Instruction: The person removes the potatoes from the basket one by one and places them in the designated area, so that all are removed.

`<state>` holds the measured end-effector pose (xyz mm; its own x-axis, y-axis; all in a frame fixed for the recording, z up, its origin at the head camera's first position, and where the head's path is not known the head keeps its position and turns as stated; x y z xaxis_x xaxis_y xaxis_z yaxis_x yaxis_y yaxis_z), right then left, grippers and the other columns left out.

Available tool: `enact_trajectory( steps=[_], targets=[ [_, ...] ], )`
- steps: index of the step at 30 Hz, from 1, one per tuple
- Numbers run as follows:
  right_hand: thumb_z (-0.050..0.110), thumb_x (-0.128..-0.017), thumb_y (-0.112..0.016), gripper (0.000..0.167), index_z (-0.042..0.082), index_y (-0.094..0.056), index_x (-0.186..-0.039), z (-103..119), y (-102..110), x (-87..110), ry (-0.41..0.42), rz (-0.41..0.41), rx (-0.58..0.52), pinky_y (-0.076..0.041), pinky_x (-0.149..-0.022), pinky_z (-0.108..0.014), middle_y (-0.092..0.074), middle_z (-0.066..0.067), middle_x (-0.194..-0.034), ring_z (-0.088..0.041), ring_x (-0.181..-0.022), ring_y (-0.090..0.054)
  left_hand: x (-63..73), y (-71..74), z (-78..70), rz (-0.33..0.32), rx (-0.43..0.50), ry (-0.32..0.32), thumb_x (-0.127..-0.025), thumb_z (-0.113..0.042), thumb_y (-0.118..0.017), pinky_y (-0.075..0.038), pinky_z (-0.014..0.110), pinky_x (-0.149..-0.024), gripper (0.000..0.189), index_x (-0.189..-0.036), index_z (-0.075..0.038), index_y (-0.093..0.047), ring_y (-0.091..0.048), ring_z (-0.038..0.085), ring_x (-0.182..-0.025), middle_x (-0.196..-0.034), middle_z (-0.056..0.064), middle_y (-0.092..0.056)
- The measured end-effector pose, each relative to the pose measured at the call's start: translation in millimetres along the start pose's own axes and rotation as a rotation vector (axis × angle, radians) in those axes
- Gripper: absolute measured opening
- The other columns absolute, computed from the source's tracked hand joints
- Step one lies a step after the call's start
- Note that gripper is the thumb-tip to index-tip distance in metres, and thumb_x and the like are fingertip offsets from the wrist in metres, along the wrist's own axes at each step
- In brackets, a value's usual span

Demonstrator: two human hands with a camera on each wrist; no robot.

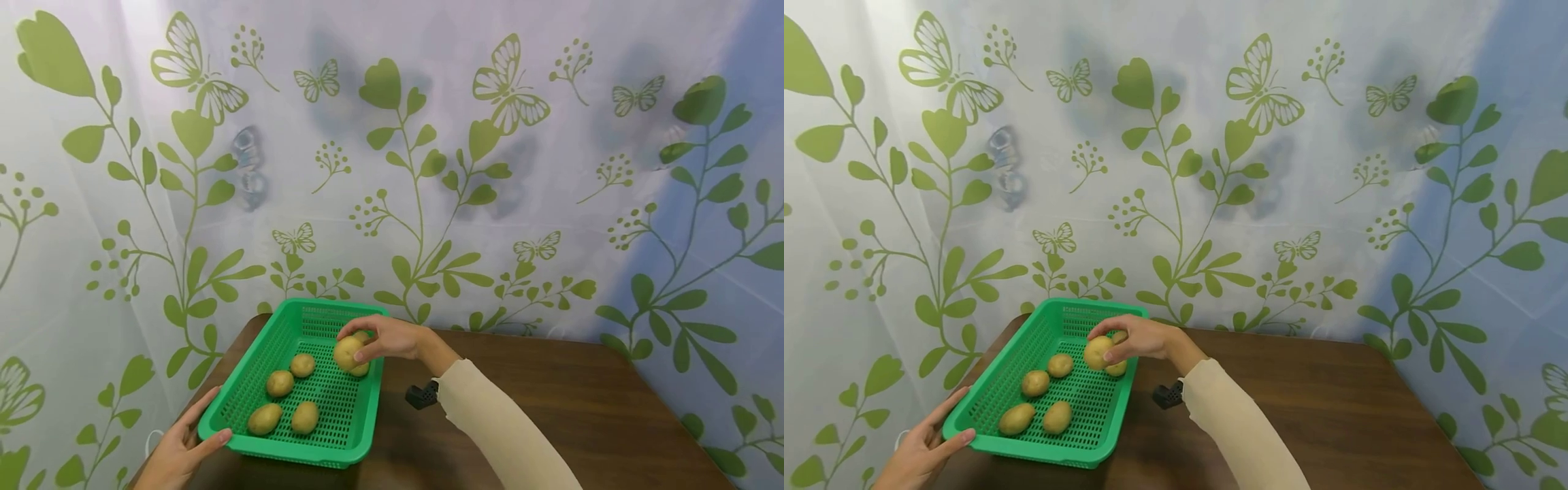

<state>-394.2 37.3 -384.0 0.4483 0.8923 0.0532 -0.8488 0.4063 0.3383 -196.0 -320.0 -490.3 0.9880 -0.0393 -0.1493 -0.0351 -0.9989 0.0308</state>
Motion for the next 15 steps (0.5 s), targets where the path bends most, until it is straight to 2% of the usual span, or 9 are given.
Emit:
enact_trajectory(
  steps=[6,11,15],
  targets=[
    [0.008,-0.098,-0.074,0.045,0.011,-0.06,-0.141,-2.3,-1.7,11.0,0.004,-0.032,0.015,-0.054,-0.098,-0.048,-0.05,-0.004,-0.144,-0.028,-0.121,-0.061,1.5,-0.2,1.6,0.007,0.003,-0.019,-0.105,0.002,-0.057,-0.058,0.026,-0.088,0.078,-0.162,0.008,-0.005,-0.06,-0.001,-0.116,-0.133,-0.029,-0.052],
    [0.009,-0.099,-0.072,0.045,0.01,-0.059,-0.143,-8.4,-0.9,23.6,0.001,-0.053,-0.009,-0.055,-0.096,-0.047,-0.05,-0.005,-0.145,-0.029,-0.121,-0.062,2.1,-0.9,1.1,-0.028,-0.027,0.046,-0.105,-0.004,-0.06,-0.058,0.025,-0.088,0.08,-0.164,0.003,-0.008,-0.058,-0.005,-0.114,-0.133,-0.03,-0.047],
    [0.005,-0.1,-0.069,0.05,0.0,-0.053,-0.147,-14.4,1.7,35.3,0.039,-0.063,-0.056,-0.057,-0.093,-0.043,-0.055,-0.012,-0.142,-0.029,-0.111,-0.066,2.7,-1.2,0.7,-0.045,-0.034,0.073,-0.105,-0.006,-0.062,-0.057,0.025,-0.088,0.08,-0.165,0.0,-0.009,-0.057,-0.007,-0.113,-0.132,-0.032,-0.045]
  ],
)
Point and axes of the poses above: each hand's wrist, its own x-axis away from the middle knuckle, its own y-axis out of the back of the hand, z = x × y, the point moved 1 cm from there along -x, towards the middle knuckle
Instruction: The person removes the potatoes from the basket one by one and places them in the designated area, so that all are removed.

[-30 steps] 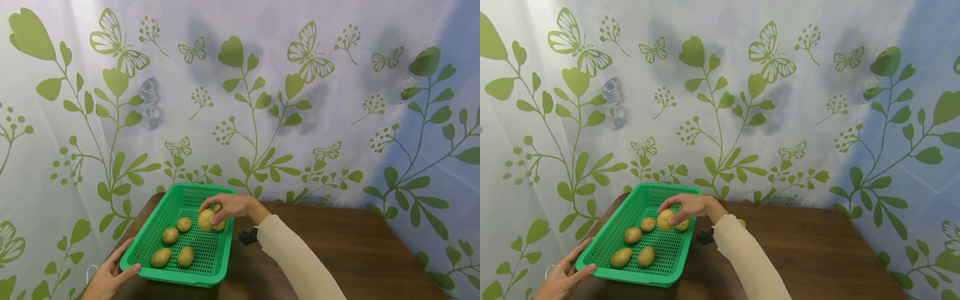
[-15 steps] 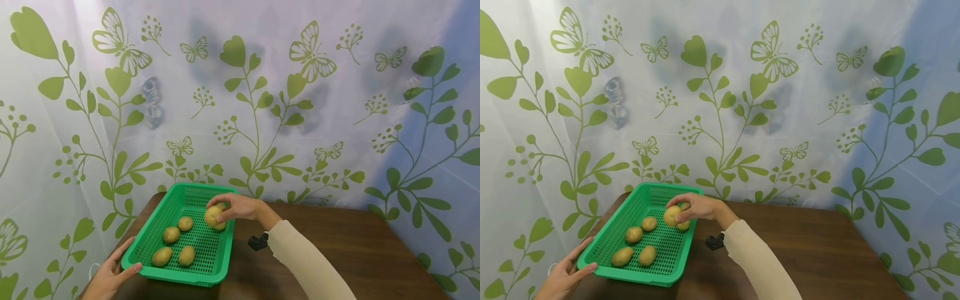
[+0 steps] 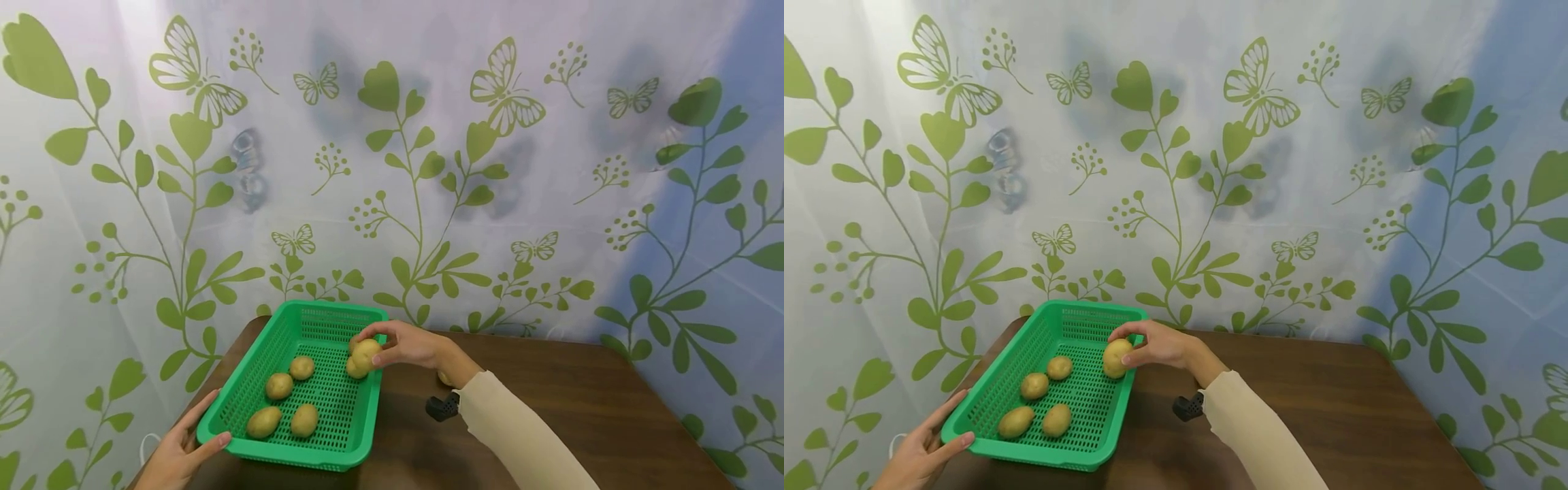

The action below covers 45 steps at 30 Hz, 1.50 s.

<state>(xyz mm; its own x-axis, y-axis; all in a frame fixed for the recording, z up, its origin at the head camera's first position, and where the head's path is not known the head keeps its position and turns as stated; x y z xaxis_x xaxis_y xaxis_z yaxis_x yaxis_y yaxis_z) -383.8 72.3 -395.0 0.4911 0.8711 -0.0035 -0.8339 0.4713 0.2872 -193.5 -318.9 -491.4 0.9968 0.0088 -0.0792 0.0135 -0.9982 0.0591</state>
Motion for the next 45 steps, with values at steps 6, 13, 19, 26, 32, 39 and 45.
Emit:
enact_trajectory(
  steps=[6,13,19,26,32,39,45],
  targets=[
    [0.004,-0.099,-0.07,0.05,-0.006,-0.05,-0.144,-6.5,4.1,21.6,0.014,-0.064,-0.104,-0.057,-0.093,-0.043,-0.055,-0.017,-0.133,-0.029,-0.108,-0.061,-0.3,-1.2,-0.6,-0.001,-0.003,0.012,-0.105,-0.007,-0.062,-0.057,0.025,-0.089,0.08,-0.166,-0.001,-0.009,-0.057,-0.007,-0.113,-0.134,-0.028,-0.043],
    [-0.001,-0.1,-0.068,0.046,-0.005,-0.051,-0.143,-19.3,10.2,42.4,0.007,-0.137,-0.134,-0.054,-0.1,-0.05,-0.051,-0.019,-0.135,-0.03,-0.108,-0.062,0.2,0.4,-1.0,-0.009,-0.028,0.005,-0.105,-0.007,-0.062,-0.058,0.025,-0.088,0.08,-0.165,0.0,-0.01,-0.058,-0.006,-0.112,-0.135,-0.023,-0.042],
    [0.005,-0.098,-0.073,0.05,-0.004,-0.051,-0.142,-33.0,16.2,60.4,-0.001,-0.241,-0.115,-0.055,-0.098,-0.048,-0.049,-0.02,-0.137,-0.032,-0.109,-0.065,0.0,1.6,0.7,0.015,0.01,0.0,-0.105,-0.005,-0.06,-0.058,0.025,-0.088,0.08,-0.165,0.001,-0.007,-0.058,-0.006,-0.113,-0.131,-0.033,-0.047],
    [0.005,-0.1,-0.07,0.052,-0.006,-0.046,-0.145,-51.0,23.4,81.8,0.003,-0.331,-0.166,-0.053,-0.101,-0.05,-0.05,-0.023,-0.137,-0.034,-0.114,-0.064,-1.2,2.3,3.5,0.018,0.019,-0.006,-0.105,-0.004,-0.061,-0.058,0.026,-0.088,0.081,-0.165,0.002,-0.007,-0.059,-0.005,-0.113,-0.131,-0.029,-0.048],
    [0.002,-0.101,-0.068,0.049,-0.006,-0.045,-0.143,-61.5,29.7,99.8,0.007,-0.369,-0.236,-0.057,-0.093,-0.041,-0.046,-0.025,-0.138,-0.034,-0.112,-0.064,-1.3,4.2,3.3,0.019,0.028,0.01,-0.105,-0.004,-0.059,-0.058,0.027,-0.088,0.08,-0.165,0.0,-0.006,-0.06,-0.002,-0.113,-0.133,-0.021,-0.047],
    [0.002,-0.101,-0.068,0.051,-0.009,-0.042,-0.144,-73.4,36.1,122.3,0.022,-0.406,-0.252,-0.052,-0.1,-0.053,-0.044,-0.022,-0.138,-0.032,-0.115,-0.061,-1.7,2.6,1.4,0.003,0.012,0.018,-0.105,-0.006,-0.061,-0.058,0.027,-0.088,0.081,-0.166,-0.001,-0.008,-0.06,-0.003,-0.112,-0.134,-0.019,-0.046],
    [-0.002,-0.101,-0.064,0.052,-0.013,-0.037,-0.145,-87.5,44.4,144.3,0.042,-0.426,-0.265,-0.046,-0.106,-0.058,-0.041,-0.021,-0.139,-0.031,-0.119,-0.059,-1.5,2.8,0.9,0.016,0.014,-0.013,-0.105,-0.003,-0.059,-0.058,0.026,-0.088,0.079,-0.164,0.003,-0.007,-0.06,-0.004,-0.113,-0.131,-0.027,-0.05]
  ],
)
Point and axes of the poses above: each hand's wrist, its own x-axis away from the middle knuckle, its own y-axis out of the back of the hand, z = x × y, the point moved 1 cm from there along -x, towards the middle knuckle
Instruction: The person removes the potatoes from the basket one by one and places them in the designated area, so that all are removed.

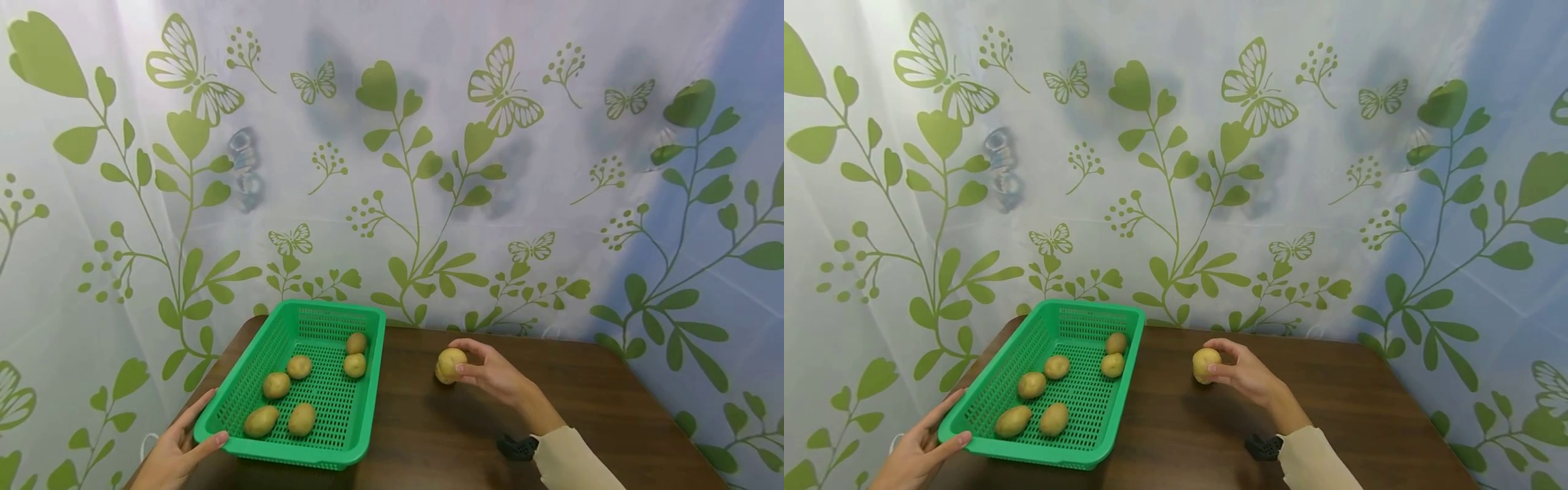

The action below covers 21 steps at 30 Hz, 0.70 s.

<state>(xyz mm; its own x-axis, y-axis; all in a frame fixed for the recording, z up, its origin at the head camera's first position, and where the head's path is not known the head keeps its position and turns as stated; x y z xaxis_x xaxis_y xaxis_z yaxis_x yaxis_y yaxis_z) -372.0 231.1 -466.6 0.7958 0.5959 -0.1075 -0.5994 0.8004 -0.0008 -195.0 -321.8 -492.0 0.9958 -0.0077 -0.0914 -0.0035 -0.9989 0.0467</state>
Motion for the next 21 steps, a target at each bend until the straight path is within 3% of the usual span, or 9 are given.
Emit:
enact_trajectory(
  steps=[6,13,21],
  targets=[
    [-0.004,-0.102,-0.062,0.054,-0.015,-0.032,-0.147,-6.3,19.4,16.5,0.01,-0.042,-0.008,-0.049,-0.105,-0.053,-0.036,-0.021,-0.142,-0.029,-0.12,-0.058,-0.4,0.8,0.3,-0.005,-0.032,0.011,-0.106,-0.005,-0.061,-0.058,0.026,-0.087,0.079,-0.165,0.001,-0.009,-0.059,-0.005,-0.112,-0.133,-0.023,-0.045],
    [-0.004,-0.103,-0.061,0.05,-0.015,-0.035,-0.144,-18.8,37.4,27.9,-0.05,-0.078,0.017,-0.053,-0.101,-0.049,-0.038,-0.021,-0.138,-0.028,-0.114,-0.06,-0.9,1.0,-1.0,-0.004,-0.03,0.035,-0.106,-0.007,-0.06,-0.058,0.026,-0.088,0.079,-0.166,-0.001,-0.008,-0.059,-0.005,-0.112,-0.135,-0.02,-0.043],
    [0.005,-0.1,-0.069,0.059,-0.015,-0.037,-0.145,-33.3,53.8,36.2,-0.142,-0.153,0.116,-0.057,-0.095,-0.047,-0.032,-0.031,-0.143,-0.03,-0.11,-0.061,-1.1,2.1,1.1,0.018,0.006,0.01,-0.106,-0.005,-0.058,-0.058,0.026,-0.088,0.079,-0.165,0.001,-0.006,-0.058,-0.006,-0.113,-0.13,-0.033,-0.049]
  ],
)
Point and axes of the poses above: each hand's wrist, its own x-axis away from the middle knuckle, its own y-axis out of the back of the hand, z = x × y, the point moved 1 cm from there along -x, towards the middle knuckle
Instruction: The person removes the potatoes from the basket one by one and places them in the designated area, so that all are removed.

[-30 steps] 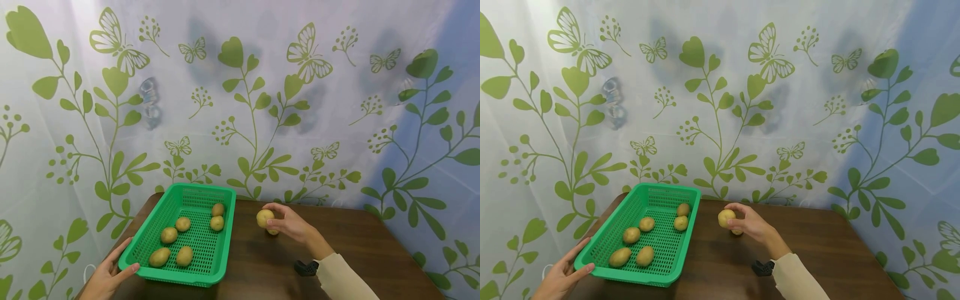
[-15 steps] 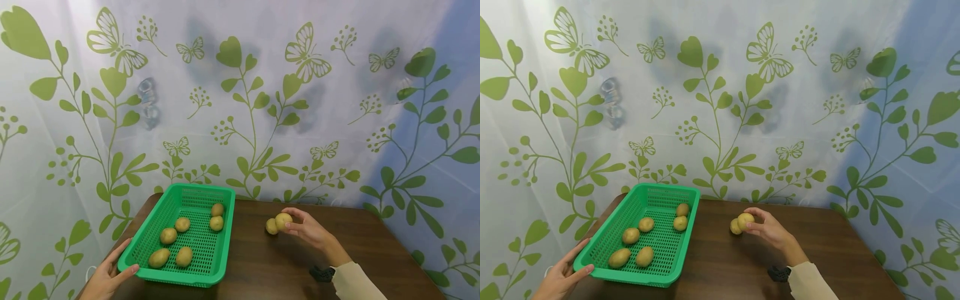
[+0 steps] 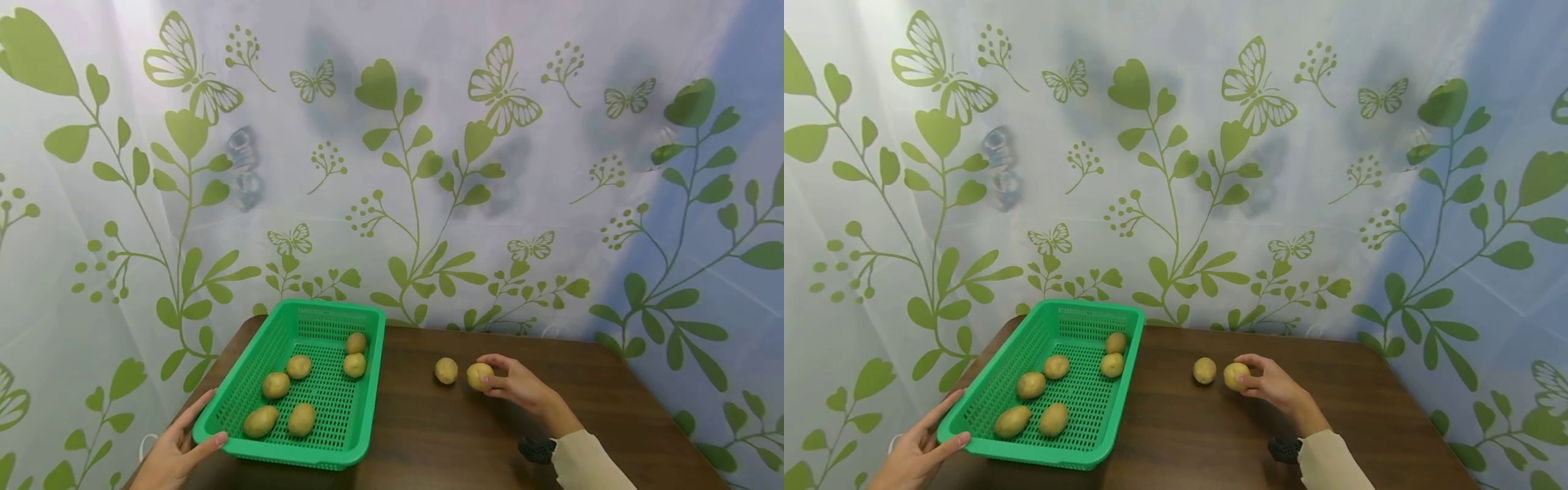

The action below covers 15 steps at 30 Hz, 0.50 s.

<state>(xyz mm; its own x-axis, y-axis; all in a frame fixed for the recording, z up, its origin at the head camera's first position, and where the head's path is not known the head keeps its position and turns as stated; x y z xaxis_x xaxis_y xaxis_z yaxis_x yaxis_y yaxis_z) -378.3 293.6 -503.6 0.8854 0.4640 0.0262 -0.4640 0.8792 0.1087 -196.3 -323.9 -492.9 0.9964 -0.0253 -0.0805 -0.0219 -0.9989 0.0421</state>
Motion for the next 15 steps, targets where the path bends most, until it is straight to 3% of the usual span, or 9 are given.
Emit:
enact_trajectory(
  steps=[7,15],
  targets=[
    [0.009,-0.101,-0.071,0.055,-0.014,-0.044,-0.143,-3.8,0.5,-1.7,-0.044,-0.041,0.124,-0.059,-0.091,-0.045,-0.04,-0.03,-0.135,-0.029,-0.107,-0.063,0.6,-3.4,-1.1,-0.014,-0.006,-0.013,-0.106,-0.004,-0.06,-0.058,0.026,-0.087,0.079,-0.165,0.002,-0.008,-0.058,-0.006,-0.113,-0.13,-0.036,-0.048],
    [0.009,-0.101,-0.07,0.046,-0.012,-0.051,-0.138,4.4,-8.6,-6.0,-0.028,-0.079,0.321,-0.061,-0.085,-0.047,-0.046,-0.028,-0.127,-0.032,-0.105,-0.063,1.1,-1.1,-0.6,-0.017,-0.02,-0.002,-0.106,-0.005,-0.06,-0.058,0.026,-0.087,0.079,-0.165,0.001,-0.008,-0.059,-0.004,-0.113,-0.13,-0.034,-0.049]
  ],
)
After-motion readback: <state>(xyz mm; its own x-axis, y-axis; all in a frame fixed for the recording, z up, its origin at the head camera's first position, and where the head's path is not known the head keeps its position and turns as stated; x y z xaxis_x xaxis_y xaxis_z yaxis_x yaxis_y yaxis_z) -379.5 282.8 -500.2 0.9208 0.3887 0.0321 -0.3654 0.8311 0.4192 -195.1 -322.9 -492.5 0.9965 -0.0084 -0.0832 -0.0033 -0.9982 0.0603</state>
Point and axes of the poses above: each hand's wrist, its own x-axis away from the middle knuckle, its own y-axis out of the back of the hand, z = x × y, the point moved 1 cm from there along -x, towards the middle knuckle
